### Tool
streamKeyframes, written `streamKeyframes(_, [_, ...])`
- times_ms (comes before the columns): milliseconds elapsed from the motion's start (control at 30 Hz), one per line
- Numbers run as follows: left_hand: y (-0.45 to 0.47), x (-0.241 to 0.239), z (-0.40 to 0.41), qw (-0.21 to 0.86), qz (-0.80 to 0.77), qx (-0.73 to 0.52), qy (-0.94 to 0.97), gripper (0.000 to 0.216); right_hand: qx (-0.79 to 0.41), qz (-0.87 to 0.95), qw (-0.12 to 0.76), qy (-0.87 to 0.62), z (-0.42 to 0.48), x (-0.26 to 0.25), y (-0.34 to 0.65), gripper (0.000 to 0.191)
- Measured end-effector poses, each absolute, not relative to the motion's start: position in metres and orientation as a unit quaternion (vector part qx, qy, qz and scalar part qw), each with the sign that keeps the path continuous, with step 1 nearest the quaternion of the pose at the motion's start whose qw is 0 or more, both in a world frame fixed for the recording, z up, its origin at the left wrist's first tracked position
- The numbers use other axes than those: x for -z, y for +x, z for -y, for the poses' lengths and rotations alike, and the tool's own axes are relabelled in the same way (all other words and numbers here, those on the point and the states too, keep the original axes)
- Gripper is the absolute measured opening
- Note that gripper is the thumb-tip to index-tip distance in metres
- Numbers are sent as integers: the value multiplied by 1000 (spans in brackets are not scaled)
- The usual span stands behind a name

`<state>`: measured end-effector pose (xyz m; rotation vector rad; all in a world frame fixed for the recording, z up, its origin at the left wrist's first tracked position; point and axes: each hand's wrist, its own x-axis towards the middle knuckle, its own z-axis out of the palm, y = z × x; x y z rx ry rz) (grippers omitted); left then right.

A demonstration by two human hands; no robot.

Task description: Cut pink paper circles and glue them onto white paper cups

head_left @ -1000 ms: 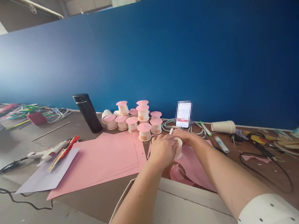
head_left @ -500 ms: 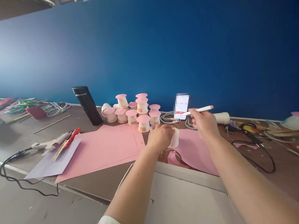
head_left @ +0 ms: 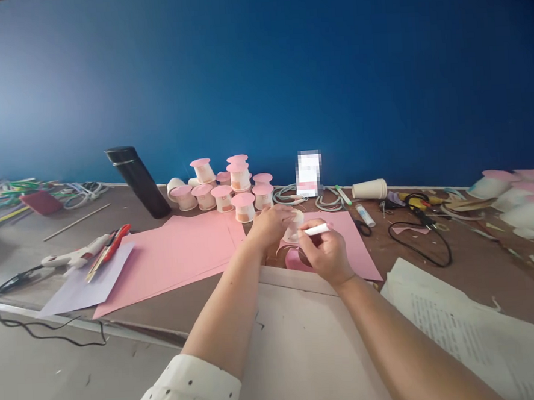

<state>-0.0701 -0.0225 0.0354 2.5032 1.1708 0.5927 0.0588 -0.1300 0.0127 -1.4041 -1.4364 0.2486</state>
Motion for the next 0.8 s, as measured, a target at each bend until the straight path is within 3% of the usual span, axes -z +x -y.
streamKeyframes(267, [-71, -34, 18, 165, -399, -207, 878, 34, -114, 651, 484, -574, 116, 4, 58, 17])
streamKeyframes(567, [-72, -32, 18, 159, -386, -216, 882, 35, -86, 697, 298, -646, 106, 14, 58, 27])
streamKeyframes(800, [-72, -40, 22, 175, -403, -202, 875, 34, -48, 701, 256, -663, 106, 10, 54, 24])
